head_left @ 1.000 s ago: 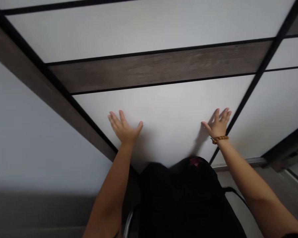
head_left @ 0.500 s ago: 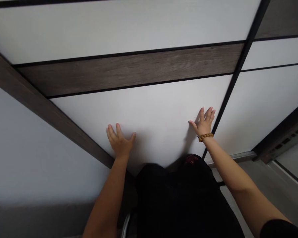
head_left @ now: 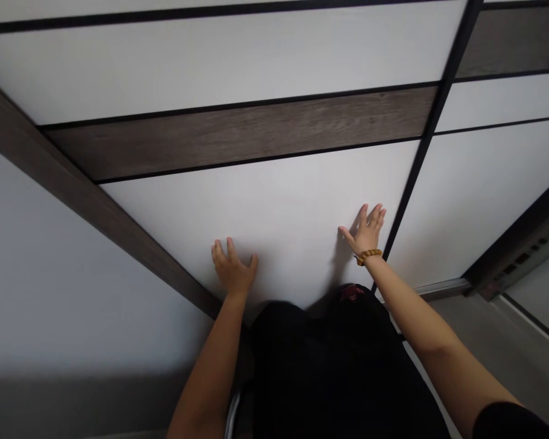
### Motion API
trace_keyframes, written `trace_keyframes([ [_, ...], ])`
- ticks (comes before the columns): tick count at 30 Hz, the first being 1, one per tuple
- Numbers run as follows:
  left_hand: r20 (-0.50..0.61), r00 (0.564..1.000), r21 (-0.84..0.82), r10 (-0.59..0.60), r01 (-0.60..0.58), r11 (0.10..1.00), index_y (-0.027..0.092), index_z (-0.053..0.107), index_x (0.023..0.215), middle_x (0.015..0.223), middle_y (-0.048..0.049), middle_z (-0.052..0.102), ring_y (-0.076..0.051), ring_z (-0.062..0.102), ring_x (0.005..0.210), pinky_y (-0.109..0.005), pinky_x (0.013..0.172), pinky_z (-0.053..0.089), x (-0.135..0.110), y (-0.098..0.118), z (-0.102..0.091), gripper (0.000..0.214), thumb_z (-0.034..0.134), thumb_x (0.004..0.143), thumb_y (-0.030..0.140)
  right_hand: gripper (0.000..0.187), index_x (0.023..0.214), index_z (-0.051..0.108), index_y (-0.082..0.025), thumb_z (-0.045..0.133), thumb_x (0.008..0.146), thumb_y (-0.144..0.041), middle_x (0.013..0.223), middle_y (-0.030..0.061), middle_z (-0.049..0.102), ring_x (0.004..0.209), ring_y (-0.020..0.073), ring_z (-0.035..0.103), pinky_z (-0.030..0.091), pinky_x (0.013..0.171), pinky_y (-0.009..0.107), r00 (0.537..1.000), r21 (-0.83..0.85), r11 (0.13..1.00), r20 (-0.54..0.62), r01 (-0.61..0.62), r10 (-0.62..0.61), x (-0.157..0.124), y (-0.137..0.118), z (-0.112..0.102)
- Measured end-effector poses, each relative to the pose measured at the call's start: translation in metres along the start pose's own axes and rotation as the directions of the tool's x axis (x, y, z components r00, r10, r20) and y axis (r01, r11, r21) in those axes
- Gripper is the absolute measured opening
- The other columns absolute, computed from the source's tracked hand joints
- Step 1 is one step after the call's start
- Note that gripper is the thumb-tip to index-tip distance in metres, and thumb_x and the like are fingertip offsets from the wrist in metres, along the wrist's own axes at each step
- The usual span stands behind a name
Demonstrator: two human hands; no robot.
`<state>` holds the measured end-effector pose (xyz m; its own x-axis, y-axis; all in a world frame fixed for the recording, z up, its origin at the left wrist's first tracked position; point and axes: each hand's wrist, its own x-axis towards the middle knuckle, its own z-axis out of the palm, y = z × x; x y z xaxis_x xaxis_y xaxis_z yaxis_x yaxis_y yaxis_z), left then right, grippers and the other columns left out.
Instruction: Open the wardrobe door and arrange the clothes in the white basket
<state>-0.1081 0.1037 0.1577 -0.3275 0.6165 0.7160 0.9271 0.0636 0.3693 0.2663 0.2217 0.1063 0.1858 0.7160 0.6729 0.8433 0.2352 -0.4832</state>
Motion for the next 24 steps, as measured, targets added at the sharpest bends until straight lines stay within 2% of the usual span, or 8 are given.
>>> trace_keyframes([
  [5,0.1,0.986,-0.244,-0.132,0.153,0.958,0.015,0.06,0.132,0.144,-0.023,0.057,-0.039,0.05,0.142,-0.06,0.119,0.04,-0.037,0.004,0.018,0.059,0.069,0.077,0.033,0.096,0.17,0.017,-0.018,0.056,0.094,-0.062,0.176,0.0206,-0.014,0.162,0.0489,-0.007,0.023,0.122,0.075,0.996,0.086,0.994,0.036,0.075,-0.078,-0.032,-0.003,-0.002],
  [7,0.268,0.918,-0.448,-0.291,0.386,0.806,0.02,0.063,0.118,0.12,-0.0148,0.066,-0.031,0.063,0.12,-0.049,0.106,0.052,-0.063,0.008,0.033,0.047,0.069,0.074,0.035,0.082,0.163,0.035,-0.018,0.055,0.094,-0.059,0.175,0.0218,0.01,0.162,0.0437,0.009,0.026,0.124,0.07,0.992,0.231,0.97,0.078,0.074,-0.095,-0.055,-0.004,-0.001],
  [9,0.461,0.809,-0.538,-0.365,0.582,0.61,0.022,0.062,0.104,0.097,-0.0076,0.067,-0.024,0.066,0.094,-0.038,0.085,0.056,-0.093,0.014,0.048,0.039,0.069,0.074,0.045,0.073,0.152,0.049,-0.021,0.058,0.091,-0.06,0.164,0.0211,0.037,0.154,0.0382,0.033,0.034,0.123,0.063,0.97,0.46,0.885,0.239,-0.073,-0.044,-0.085,-0.004,0.002],
  [11,0.599,0.722,-0.532,-0.345,0.682,0.502,0.022,0.061,0.093,0.079,-0.0027,0.062,-0.018,0.061,0.071,-0.031,0.066,0.05,-0.125,0.02,0.06,0.041,0.065,0.077,0.059,0.067,0.136,0.061,-0.022,0.058,0.088,-0.068,0.141,0.019,0.06,0.13,0.0336,0.057,0.048,0.112,0.056,0.877,0.588,0.741,0.481,-0.325,0.004,-0.118,-0.005,0.007],
  [13,0.723,0.63,-0.485,-0.284,0.756,0.44,0.021,0.058,0.082,0.065,-0.0001,0.057,-0.014,0.051,0.055,-0.027,0.055,0.042,-0.153,0.024,0.066,0.053,0.057,0.078,0.074,0.067,0.109,0.068,-0.022,0.048,0.086,-0.082,0.104,0.0143,0.071,0.094,0.0276,0.067,0.059,0.086,0.047,0.733,0.559,0.636,0.68,-0.532,0.016,-0.151,-0.007,0.013],
  [16,0.881,0.45,-0.376,-0.146,0.852,0.364,0.021,0.055,0.069,0.054,0.0009,0.05,-0.011,0.042,0.047,-0.026,0.05,0.035,-0.178,0.022,0.063,0.07,0.046,0.079,0.089,0.083,0.071,0.057,-0.023,0.023,0.079,-0.098,0.054,0.0038,0.054,0.05,0.0184,0.053,0.048,0.048,0.033,0.509,0.426,0.576,0.86,-0.698,-0.019,-0.193,-0.008,0.019],
  [19,0.95,0.31,-0.285,-0.026,0.9,0.329,0.023,0.048,0.062,0.048,0.0029,0.04,-0.01,0.032,0.045,-0.025,0.049,0.029,-0.182,0.013,0.057,0.079,0.027,0.083,0.096,0.086,0.058,0.044,-0.026,0.014,0.074,-0.104,0.04,-0.0043,0.031,0.036,0.0113,0.032,0.03,0.036,0.026,0.3,0.301,0.498,0.95,-0.813,-0.085,-0.211,-0.005,0.022],
  [24,0.982,0.167,-0.187,0.088,0.927,0.326,0.028,0.03,0.058,0.045,0.0067,0.021,-0.01,0.017,0.045,-0.025,0.046,0.019,-0.18,0.001,0.053,0.086,-0.016,0.072,0.099,0.085,0.058,0.032,-0.026,-0.004,0.078,-0.101,0.044,-0.0084,0.018,0.039,0.0077,0.016,0.018,0.038,0.022,0.151,0.2,0.36,0.975,-0.911,-0.161,-0.204,0.006,0.024],
])
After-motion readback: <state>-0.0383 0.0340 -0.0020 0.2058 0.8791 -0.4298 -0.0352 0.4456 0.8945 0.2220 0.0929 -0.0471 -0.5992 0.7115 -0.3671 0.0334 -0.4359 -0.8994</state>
